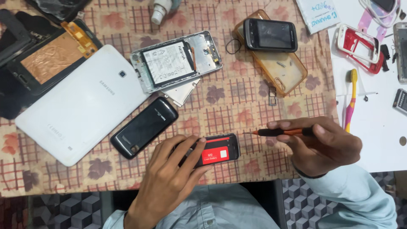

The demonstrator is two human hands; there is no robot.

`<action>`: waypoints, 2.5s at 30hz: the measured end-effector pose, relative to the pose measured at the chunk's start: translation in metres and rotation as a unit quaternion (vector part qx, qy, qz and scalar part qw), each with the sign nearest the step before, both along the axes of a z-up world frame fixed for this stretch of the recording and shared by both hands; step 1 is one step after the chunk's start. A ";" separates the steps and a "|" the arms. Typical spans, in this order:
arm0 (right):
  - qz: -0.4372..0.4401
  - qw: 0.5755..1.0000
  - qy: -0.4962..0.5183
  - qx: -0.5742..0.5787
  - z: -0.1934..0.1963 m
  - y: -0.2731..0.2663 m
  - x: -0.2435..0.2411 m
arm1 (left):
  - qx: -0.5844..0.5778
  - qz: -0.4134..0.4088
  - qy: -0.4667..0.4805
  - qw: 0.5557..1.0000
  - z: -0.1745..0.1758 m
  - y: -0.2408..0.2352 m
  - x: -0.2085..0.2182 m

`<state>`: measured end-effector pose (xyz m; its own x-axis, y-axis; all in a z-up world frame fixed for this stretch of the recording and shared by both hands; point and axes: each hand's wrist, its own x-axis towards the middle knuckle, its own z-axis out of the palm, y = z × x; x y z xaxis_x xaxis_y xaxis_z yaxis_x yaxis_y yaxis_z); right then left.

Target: The person assembles a black feature phone by inserting the keypad, battery, and back cover, then uses a screwdriver to secure the casing. They also handle a white tablet and a disassembled smartphone, moving parts around the workbench.

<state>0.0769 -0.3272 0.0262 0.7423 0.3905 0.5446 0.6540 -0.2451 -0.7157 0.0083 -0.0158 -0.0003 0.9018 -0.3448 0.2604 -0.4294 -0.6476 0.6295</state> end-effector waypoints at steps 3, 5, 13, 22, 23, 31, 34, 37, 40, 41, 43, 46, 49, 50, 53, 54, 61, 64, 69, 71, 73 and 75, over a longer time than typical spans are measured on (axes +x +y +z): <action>0.003 1.000 0.017 -0.006 -0.003 0.000 0.002 | -0.009 0.002 0.008 1.000 0.000 0.000 0.000; 0.025 0.999 0.025 -0.014 -0.003 -0.002 0.006 | -0.017 -0.001 0.017 1.000 0.001 0.002 0.001; 0.019 0.999 0.043 -0.027 -0.003 0.004 0.013 | -0.035 0.001 0.042 0.999 0.000 0.002 0.004; 0.032 0.996 0.038 -0.069 -0.001 0.004 0.014 | -0.020 -0.009 0.051 0.998 -0.002 0.002 0.003; 0.037 0.996 0.040 -0.071 -0.001 0.005 0.014 | -0.022 -0.010 0.051 0.998 -0.002 0.002 0.003; 0.080 0.995 0.003 -0.063 0.004 0.011 0.019 | -0.027 -0.007 0.044 0.999 -0.002 0.002 0.004; 0.085 0.994 0.000 -0.063 0.004 0.014 0.021 | -0.029 -0.005 0.046 0.998 -0.002 0.001 0.003; 0.090 0.994 -0.017 -0.066 0.008 0.022 0.023 | -0.030 -0.004 0.048 0.998 -0.001 0.001 0.003; 0.099 0.992 0.003 -0.081 0.022 0.030 0.023 | -0.029 -0.003 0.052 0.998 -0.002 0.001 0.002; 0.101 0.991 0.018 -0.087 0.027 0.033 0.022 | -0.028 -0.003 0.053 0.998 -0.002 0.001 0.003; 0.121 0.977 0.096 -0.146 0.043 0.029 0.022 | -0.028 -0.005 0.054 0.998 -0.002 0.000 0.003; 0.117 0.982 0.041 -0.143 0.040 0.032 0.022 | -0.029 -0.005 0.057 0.998 -0.002 0.000 0.003; 0.096 0.988 0.037 -0.117 0.030 0.028 0.018 | -0.032 -0.002 0.058 0.998 -0.002 0.001 0.002; 0.089 0.988 0.058 -0.112 0.028 0.026 0.017 | -0.033 -0.001 0.057 0.998 -0.002 0.001 0.002; 0.131 0.981 -0.003 -0.141 0.028 0.018 0.019 | -0.033 0.001 0.062 0.998 -0.003 -0.001 0.002; 0.137 0.979 -0.002 -0.150 0.029 0.018 0.020 | -0.032 0.002 0.064 0.997 -0.003 -0.001 0.002; 0.129 0.982 -0.021 -0.134 0.034 0.044 0.027 | -0.017 -0.006 0.065 0.998 -0.003 0.000 0.001; 0.163 0.972 -0.023 -0.169 0.041 0.046 0.033 | -0.018 -0.009 0.068 0.997 -0.004 0.001 0.001; 0.122 0.988 -0.074 -0.067 0.013 0.047 0.034 | -0.031 0.005 0.063 0.998 -0.002 -0.001 0.001; 0.071 0.991 -0.103 -0.053 0.003 0.040 0.025 | -0.042 0.007 0.057 0.997 -0.001 0.000 0.001; 0.062 0.994 0.073 -0.046 0.008 0.019 0.020 | -0.045 0.009 0.056 0.997 0.001 0.000 0.001; 0.077 0.991 0.104 -0.017 0.007 0.007 0.022 | -0.044 0.006 0.059 0.997 0.002 0.000 0.003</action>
<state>0.0993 -0.3202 0.0328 0.7678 0.5232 0.3698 0.5239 -0.1804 -0.8324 0.0114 -0.0158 0.0018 0.9320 -0.3138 0.1813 -0.3415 -0.5928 0.7294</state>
